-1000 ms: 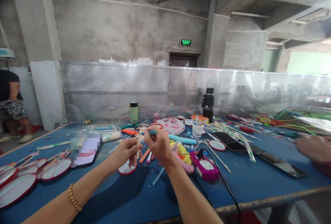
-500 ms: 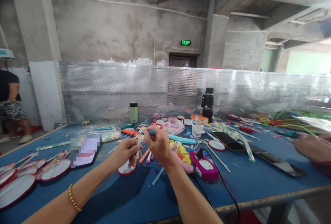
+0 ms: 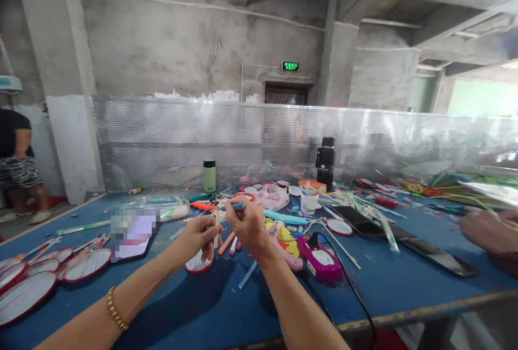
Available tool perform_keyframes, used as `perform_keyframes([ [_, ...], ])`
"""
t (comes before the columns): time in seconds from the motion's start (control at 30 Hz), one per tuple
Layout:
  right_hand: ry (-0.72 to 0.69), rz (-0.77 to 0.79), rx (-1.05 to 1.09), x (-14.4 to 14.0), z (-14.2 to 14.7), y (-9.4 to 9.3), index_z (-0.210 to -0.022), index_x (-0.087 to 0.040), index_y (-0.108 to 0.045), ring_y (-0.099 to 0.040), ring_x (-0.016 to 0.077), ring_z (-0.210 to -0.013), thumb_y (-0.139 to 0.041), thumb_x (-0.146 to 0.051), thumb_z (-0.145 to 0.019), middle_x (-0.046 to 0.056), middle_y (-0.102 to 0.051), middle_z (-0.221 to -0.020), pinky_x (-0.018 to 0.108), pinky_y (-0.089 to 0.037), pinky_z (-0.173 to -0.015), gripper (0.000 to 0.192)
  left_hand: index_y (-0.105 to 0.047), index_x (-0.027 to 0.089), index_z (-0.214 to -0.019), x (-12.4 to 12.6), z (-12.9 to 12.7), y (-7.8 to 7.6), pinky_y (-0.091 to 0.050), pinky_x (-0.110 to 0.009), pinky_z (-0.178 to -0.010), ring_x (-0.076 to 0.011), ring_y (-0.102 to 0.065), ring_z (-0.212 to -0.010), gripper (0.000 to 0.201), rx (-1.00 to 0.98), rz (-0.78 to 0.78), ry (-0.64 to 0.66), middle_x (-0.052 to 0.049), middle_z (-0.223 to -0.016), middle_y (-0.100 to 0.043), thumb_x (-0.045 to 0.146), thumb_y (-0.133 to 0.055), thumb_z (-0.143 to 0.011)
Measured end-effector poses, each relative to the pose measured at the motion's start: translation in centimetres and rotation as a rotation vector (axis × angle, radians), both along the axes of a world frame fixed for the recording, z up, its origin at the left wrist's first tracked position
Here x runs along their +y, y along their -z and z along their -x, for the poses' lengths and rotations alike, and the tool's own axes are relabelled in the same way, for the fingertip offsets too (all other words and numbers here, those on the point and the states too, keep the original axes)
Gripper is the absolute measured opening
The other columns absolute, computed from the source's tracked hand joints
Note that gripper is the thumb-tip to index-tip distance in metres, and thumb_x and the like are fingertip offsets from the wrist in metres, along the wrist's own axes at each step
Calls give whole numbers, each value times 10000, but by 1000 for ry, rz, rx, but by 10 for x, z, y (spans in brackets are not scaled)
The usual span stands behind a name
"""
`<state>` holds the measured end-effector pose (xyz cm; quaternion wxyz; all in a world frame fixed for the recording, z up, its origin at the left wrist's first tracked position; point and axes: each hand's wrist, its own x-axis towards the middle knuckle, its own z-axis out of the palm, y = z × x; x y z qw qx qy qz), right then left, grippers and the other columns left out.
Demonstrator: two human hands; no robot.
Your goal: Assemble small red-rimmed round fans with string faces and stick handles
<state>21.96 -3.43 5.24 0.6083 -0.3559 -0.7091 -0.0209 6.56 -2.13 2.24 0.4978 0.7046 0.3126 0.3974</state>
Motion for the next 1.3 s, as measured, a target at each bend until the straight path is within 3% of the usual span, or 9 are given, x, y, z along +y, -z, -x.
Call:
perform_keyframes([
  [1.3, -27, 17, -25, 2, -1, 1, -705, -161, -586, -466, 94, -541, -519, -243, -847, 5, -571, -630, 211, -379, -519, 177, -478, 176, -646, 1, 0, 2, -340, -171, -297, -119, -534, -324, 288, -6, -10, 0, 5, -421, -564, 412, -530, -802],
])
